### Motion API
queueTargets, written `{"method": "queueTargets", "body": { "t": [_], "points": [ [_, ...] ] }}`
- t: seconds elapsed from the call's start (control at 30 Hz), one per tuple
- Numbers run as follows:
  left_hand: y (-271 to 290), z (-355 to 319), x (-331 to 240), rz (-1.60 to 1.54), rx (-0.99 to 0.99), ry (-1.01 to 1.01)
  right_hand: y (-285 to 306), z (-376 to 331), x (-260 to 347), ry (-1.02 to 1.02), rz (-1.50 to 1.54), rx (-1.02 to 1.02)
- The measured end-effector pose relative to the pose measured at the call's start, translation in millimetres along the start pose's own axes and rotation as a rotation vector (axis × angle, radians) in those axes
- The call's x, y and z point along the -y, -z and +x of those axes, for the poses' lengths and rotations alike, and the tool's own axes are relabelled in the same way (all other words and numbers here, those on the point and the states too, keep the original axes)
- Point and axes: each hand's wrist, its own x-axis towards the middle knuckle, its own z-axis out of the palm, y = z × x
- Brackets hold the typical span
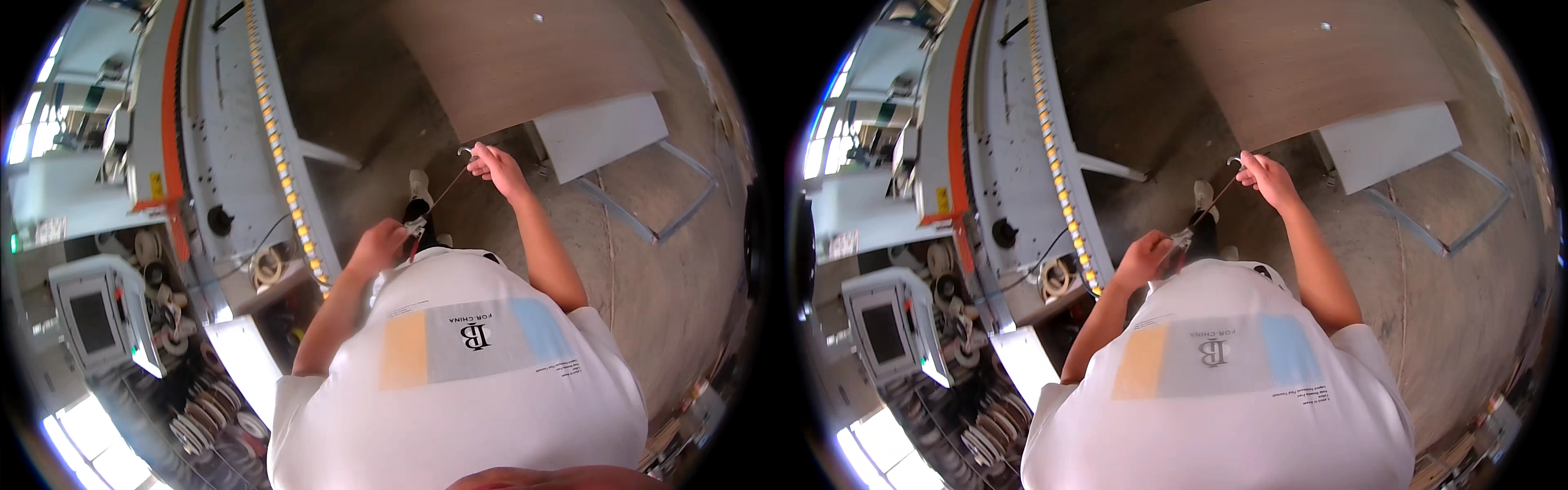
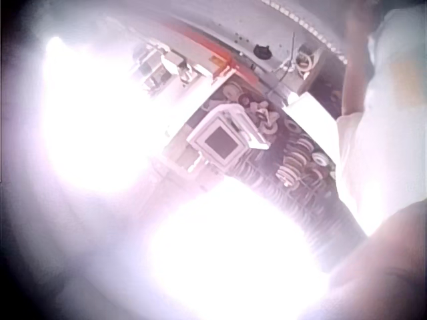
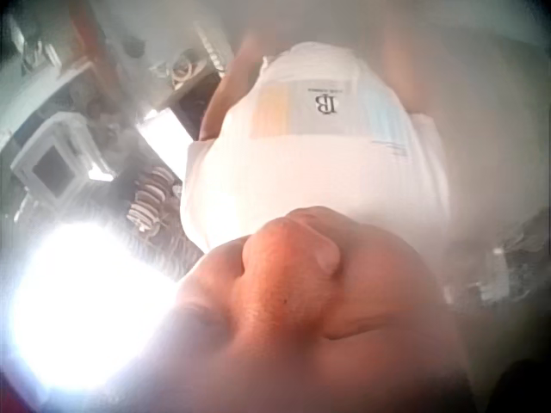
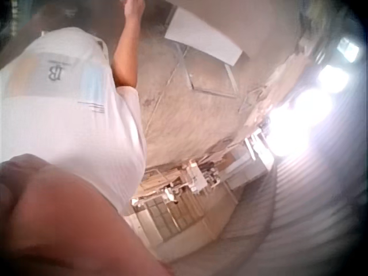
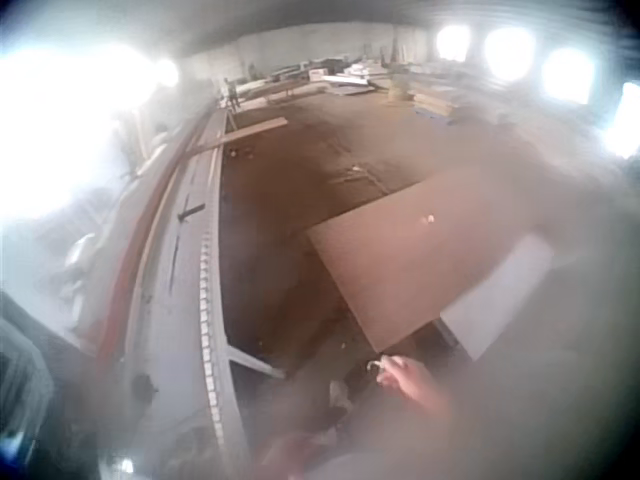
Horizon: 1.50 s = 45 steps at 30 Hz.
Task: The person repeatedly picks up large rectangular wood panels from the floor, places them onto a machine table, and then removes them to stack on the floor. The person also handles a yellow tape roll and a metal hook tool near the machine.
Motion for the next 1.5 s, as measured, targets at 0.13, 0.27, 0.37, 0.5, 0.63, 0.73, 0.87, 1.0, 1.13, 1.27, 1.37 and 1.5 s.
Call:
{"method": "queueTargets", "body": {
  "t": [0.13,0.27,0.37,0.5,0.63,0.73,0.87,1.0,1.13,1.27,1.37,1.5],
  "points": [
    [-22,-70,5,0.090,-0.075,-0.132,-37,-18,-19,0.193,0.053,-0.060],
    [-21,-114,17,0.129,-0.127,-0.127,-51,-43,-31,0.164,0.246,-0.044],
    [-14,-134,22,0.167,-0.095,-0.150,-75,-78,16,0.349,0.655,0.155],
    [-5,-163,10,0.072,-0.073,-0.374,-95,-97,72,0.523,0.869,0.342],
    [15,-203,6,-0.008,-0.024,-0.468,-116,-124,127,0.853,0.774,0.483],
    [32,-238,16,-0.005,-0.022,-0.547,-152,-159,164,0.993,0.699,0.155],
    [52,-276,39,0.039,-0.055,-0.653,-206,-223,194,1.104,0.778,0.469],
    [80,-292,84,0.065,-0.016,-0.760,-273,-265,197,1.030,1.077,0.858],
    [98,-305,118,-0.051,-0.007,-0.803,-328,-285,201,1.025,0.958,0.896],
    [111,-317,145,-0.084,-0.072,-0.788,-361,-294,190,1.016,0.827,0.655],
    [119,-314,154,-0.163,0.080,-0.858,-368,-309,191,1.047,0.737,0.610],
    [124,-317,159,-0.185,0.054,-0.845,-380,-310,192,1.072,0.656,0.538]
  ]
}}
